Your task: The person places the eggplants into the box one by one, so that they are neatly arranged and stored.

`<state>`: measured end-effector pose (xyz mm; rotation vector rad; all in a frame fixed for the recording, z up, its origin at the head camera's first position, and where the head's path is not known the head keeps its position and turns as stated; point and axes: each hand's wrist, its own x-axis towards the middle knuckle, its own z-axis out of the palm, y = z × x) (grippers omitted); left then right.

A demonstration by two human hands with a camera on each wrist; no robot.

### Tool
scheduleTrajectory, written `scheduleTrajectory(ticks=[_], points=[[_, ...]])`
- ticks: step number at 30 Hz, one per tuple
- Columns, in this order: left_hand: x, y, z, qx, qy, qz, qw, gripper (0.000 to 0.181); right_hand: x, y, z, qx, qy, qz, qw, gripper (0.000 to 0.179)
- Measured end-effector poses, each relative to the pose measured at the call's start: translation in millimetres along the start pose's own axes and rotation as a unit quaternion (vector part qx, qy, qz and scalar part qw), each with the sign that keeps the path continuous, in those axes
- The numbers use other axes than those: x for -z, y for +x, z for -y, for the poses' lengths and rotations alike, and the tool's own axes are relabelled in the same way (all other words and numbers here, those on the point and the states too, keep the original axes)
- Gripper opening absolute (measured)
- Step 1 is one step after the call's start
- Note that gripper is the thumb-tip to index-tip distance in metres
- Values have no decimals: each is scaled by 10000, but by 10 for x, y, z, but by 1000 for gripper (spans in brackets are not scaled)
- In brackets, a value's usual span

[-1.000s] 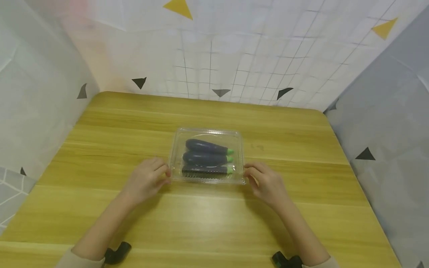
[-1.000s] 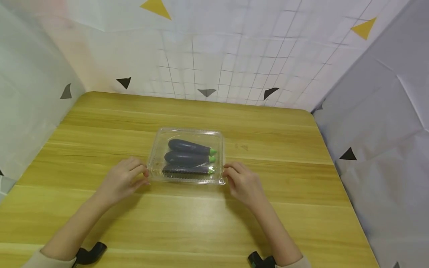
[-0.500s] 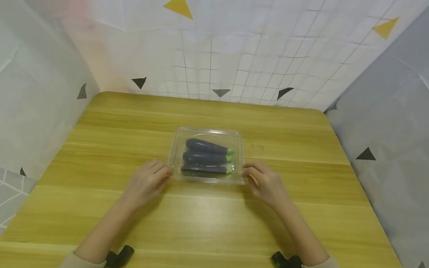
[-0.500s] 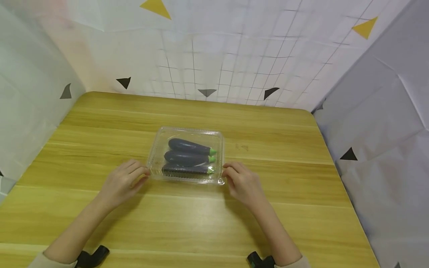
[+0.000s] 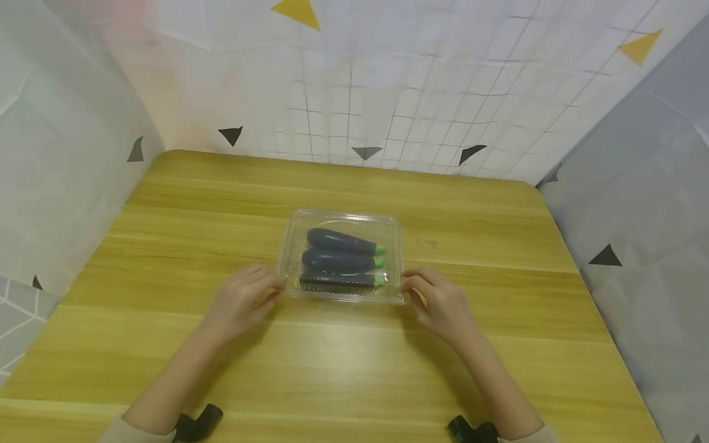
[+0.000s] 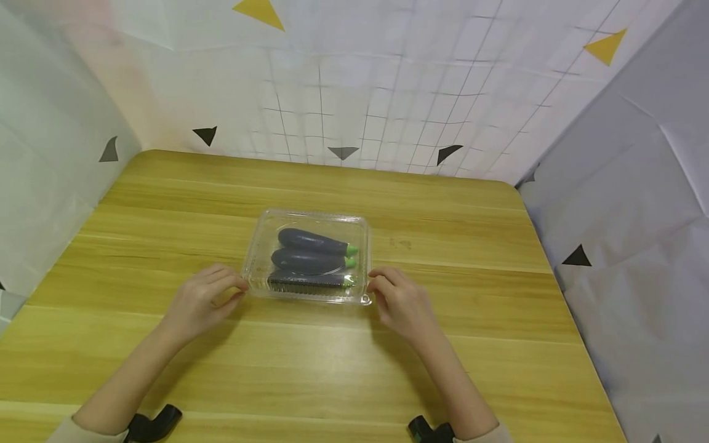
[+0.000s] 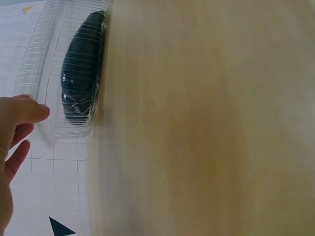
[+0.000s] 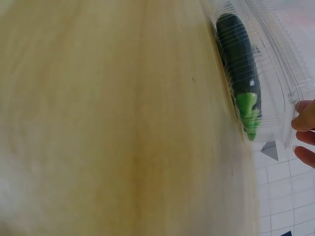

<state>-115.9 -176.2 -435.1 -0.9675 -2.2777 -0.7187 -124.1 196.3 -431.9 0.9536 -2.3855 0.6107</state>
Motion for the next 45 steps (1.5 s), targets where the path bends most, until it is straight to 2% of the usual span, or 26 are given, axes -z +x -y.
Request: scheduleTrajectory(ticks=[7,12,15,23,28,37,45], points=[[-24,-50,49,471,-658,-25,9967,34,-16,0,-8,-6,3,-28,10000,22],[-52,-77,83,898,-1183,-38,9889,37,-23,-14,-16,26,8,16,10000,29],[-62,-90,93,1083,-1310,-41,9854,35,-20,-29,-16,108,6,72,9999,33],[-98,-109,86,1193,-1382,-243,9829,35,-28,-54,-14,168,16,97,9998,31],[-111,-131,66,1296,-1268,-319,9829,37,-39,-52,-21,143,-11,107,9998,30],[-139,-128,56,1180,-489,-373,9911,29,-44,-44,-20,164,-21,99,9998,26],[-163,-134,49,1229,-299,-630,9900,27,-48,-48,-12,131,-33,37,9999,26]])
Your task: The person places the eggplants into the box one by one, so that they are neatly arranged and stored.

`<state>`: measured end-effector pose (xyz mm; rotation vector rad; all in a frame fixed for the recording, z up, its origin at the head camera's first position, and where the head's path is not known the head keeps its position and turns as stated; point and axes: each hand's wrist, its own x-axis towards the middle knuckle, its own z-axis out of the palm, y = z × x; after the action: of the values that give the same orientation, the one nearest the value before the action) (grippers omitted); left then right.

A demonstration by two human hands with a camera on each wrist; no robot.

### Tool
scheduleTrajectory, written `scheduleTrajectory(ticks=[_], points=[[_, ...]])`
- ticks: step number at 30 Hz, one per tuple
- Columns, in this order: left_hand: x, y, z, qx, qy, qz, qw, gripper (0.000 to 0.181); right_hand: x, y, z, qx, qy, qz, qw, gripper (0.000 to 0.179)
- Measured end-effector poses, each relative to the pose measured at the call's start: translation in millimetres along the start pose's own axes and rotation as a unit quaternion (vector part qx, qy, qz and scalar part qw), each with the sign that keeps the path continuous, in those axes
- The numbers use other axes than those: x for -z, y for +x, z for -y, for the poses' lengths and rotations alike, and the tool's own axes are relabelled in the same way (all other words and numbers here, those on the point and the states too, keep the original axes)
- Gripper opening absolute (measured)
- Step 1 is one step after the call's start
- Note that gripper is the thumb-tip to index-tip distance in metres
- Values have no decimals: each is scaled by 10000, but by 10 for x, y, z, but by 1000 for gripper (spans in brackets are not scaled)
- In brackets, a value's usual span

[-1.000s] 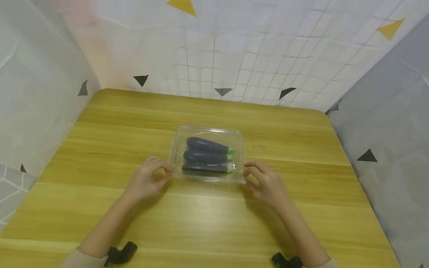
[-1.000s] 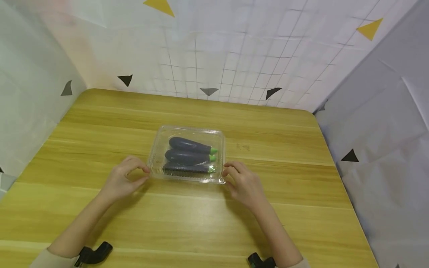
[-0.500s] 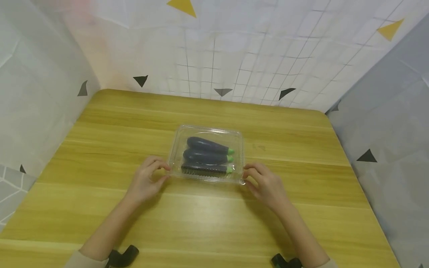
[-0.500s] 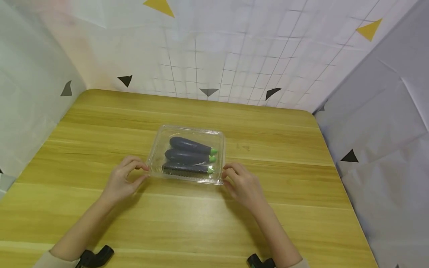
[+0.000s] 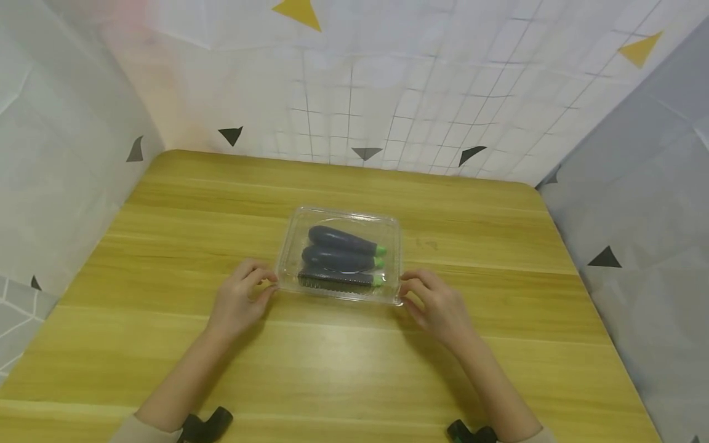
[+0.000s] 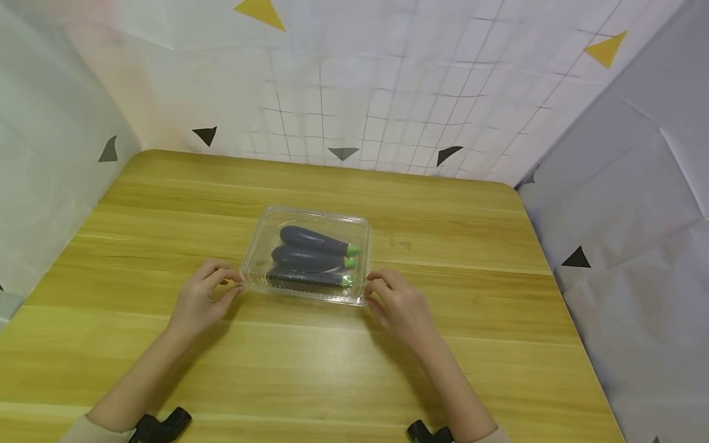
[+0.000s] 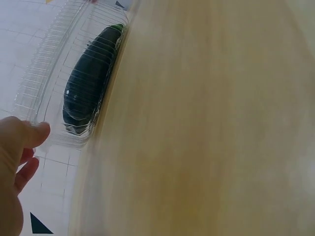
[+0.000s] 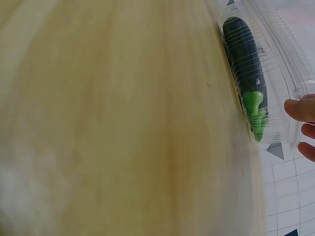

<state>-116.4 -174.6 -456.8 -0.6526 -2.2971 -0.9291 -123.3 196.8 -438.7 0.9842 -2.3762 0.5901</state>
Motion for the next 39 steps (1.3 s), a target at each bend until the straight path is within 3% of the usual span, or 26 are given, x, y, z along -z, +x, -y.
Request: scheduleTrajectory(ticks=[13,21,29,39], points=[[20,31,-21,35,-208,-69,9998,26,-6,4,-19,-42,56,-89,9999,25],[9,32,-33,-12,-109,-18,9999,27,-3,0,-28,-92,26,-67,9999,25],[21,7,-45,197,6,330,9993,28,-18,-13,-39,-208,47,-68,9997,28],[162,42,-64,881,-229,1017,9906,31,76,7,-65,-241,16,155,9996,35]])
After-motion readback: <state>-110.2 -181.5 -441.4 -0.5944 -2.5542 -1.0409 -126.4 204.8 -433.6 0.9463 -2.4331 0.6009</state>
